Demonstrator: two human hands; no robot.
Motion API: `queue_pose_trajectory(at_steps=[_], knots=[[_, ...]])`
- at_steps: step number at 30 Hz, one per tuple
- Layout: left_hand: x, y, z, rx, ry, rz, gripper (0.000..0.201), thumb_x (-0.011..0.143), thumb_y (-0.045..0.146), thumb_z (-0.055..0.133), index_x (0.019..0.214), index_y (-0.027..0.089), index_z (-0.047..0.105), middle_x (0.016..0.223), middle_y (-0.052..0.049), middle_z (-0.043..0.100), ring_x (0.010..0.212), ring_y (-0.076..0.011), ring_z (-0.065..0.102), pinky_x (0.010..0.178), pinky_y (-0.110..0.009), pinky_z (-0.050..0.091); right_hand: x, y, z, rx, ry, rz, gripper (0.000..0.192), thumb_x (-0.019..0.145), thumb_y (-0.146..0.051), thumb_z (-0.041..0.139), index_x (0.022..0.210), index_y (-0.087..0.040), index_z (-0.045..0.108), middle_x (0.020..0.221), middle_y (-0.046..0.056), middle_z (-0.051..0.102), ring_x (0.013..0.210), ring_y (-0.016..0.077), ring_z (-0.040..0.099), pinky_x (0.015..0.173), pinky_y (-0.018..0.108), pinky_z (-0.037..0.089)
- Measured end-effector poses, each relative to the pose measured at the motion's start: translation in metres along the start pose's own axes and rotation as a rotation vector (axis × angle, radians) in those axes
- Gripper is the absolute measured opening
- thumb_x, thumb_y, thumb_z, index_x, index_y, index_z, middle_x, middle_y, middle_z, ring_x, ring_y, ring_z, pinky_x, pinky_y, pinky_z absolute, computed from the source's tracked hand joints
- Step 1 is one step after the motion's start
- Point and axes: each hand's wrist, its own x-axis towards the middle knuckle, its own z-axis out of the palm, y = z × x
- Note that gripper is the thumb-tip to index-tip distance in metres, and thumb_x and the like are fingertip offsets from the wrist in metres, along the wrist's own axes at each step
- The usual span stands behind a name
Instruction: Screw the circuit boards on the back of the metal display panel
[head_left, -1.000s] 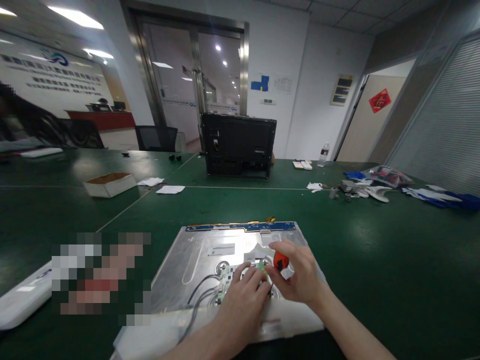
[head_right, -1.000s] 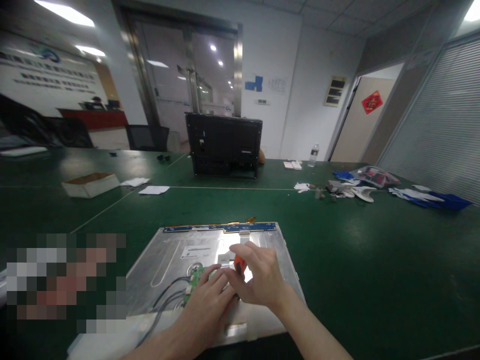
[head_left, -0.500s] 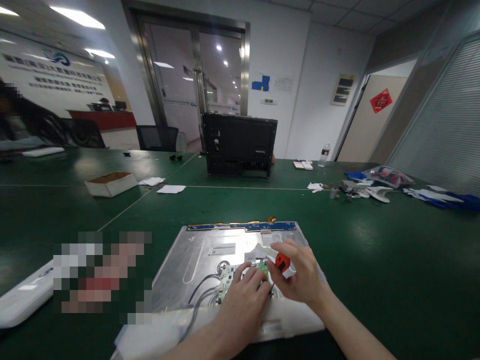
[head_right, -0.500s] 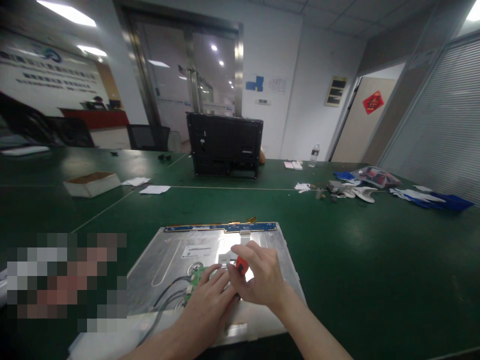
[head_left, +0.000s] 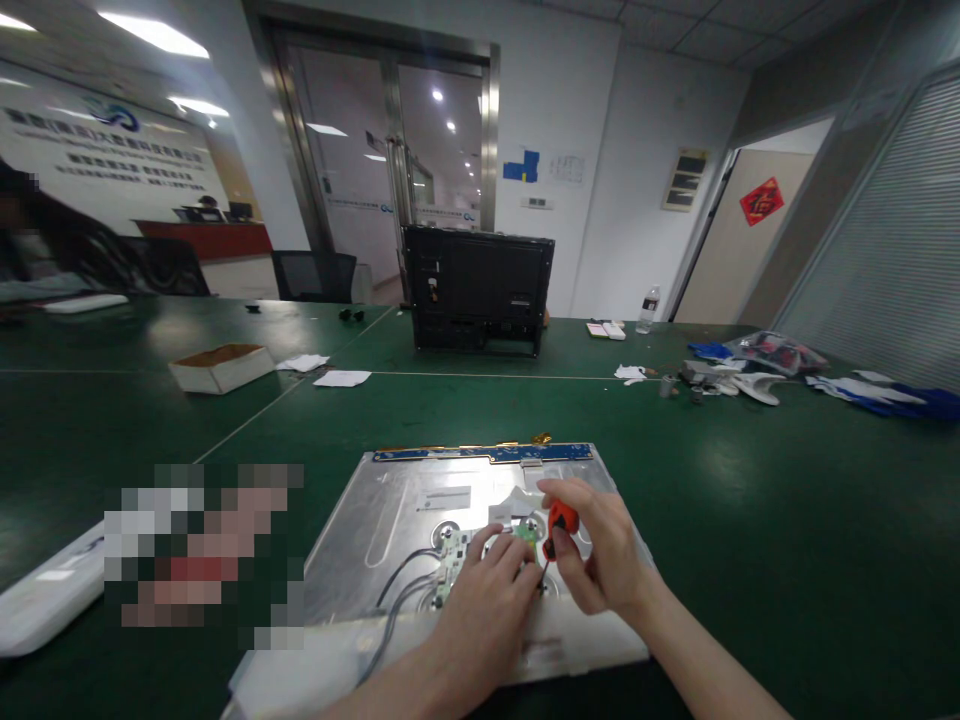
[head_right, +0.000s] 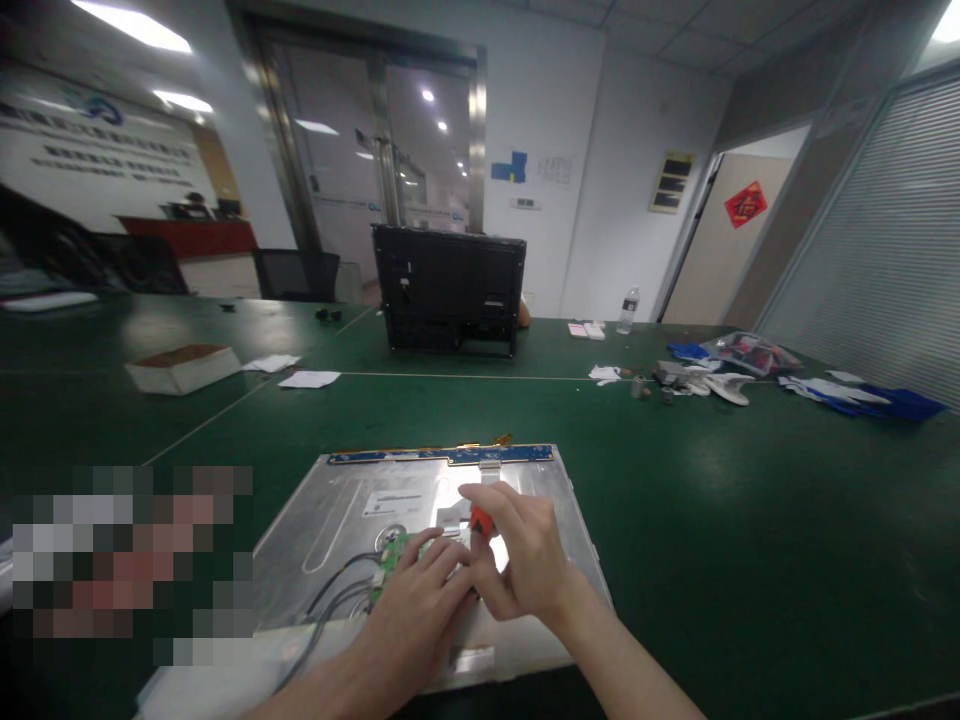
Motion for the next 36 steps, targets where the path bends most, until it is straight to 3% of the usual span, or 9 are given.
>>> queue_pose_trajectory(at_steps=[7, 16, 26, 36], knots=[[-0.0003, 0.0002, -0.0016, 0.004, -0.001, 0.001, 0.019, 0.08, 0.011, 0.056, 0.095, 0.02, 0.059, 0.095, -0.003, 0.062, 0.092, -0.0211, 0.054, 0.1, -0.043, 0.029, -0.0021, 0.0019, 0.0048, -0.074, 0.058, -0.026, 0.037, 0.075, -0.011, 0.046, 0.111, -0.017, 0.045, 0.067, -0.001, 0.052, 0.052, 0.0128, 0.048, 0.048, 0.025, 0.037], [-0.0013, -0.0011, 0.0018, 0.026, -0.003, 0.0, 0.013, 0.08, 0.015, 0.058, 0.092, 0.02, 0.058, 0.099, -0.003, 0.063, 0.097, -0.0217, 0.054, 0.101, -0.042, 0.029, -0.0031, 0.0039, 0.0069, -0.114, 0.045, -0.005, 0.026, 0.082, -0.018, 0.054, 0.107, -0.021, 0.046, 0.063, -0.004, 0.053, 0.049, 0.0116, 0.049, 0.048, 0.024, 0.037], [-0.0003, 0.0001, -0.0019, 0.006, -0.004, 0.012, 0.012, 0.081, 0.014, 0.056, 0.091, 0.02, 0.057, 0.096, -0.003, 0.061, 0.094, -0.0216, 0.055, 0.101, -0.044, 0.029, -0.0009, 0.0012, 0.0002, 0.015, -0.009, -0.002, 0.037, 0.076, -0.015, 0.041, 0.112, -0.016, 0.047, 0.076, 0.004, 0.058, 0.059, 0.0157, 0.055, 0.052, 0.028, 0.042], [0.0, 0.0003, -0.0018, 0.006, 0.009, 0.004, 0.018, 0.081, 0.014, 0.055, 0.097, 0.02, 0.059, 0.098, -0.004, 0.063, 0.096, -0.0225, 0.054, 0.1, -0.043, 0.03, -0.0023, 0.0012, 0.0048, -0.102, 0.058, -0.016, 0.032, 0.08, -0.017, 0.05, 0.112, -0.019, 0.046, 0.066, -0.002, 0.055, 0.05, 0.0119, 0.05, 0.048, 0.024, 0.039]])
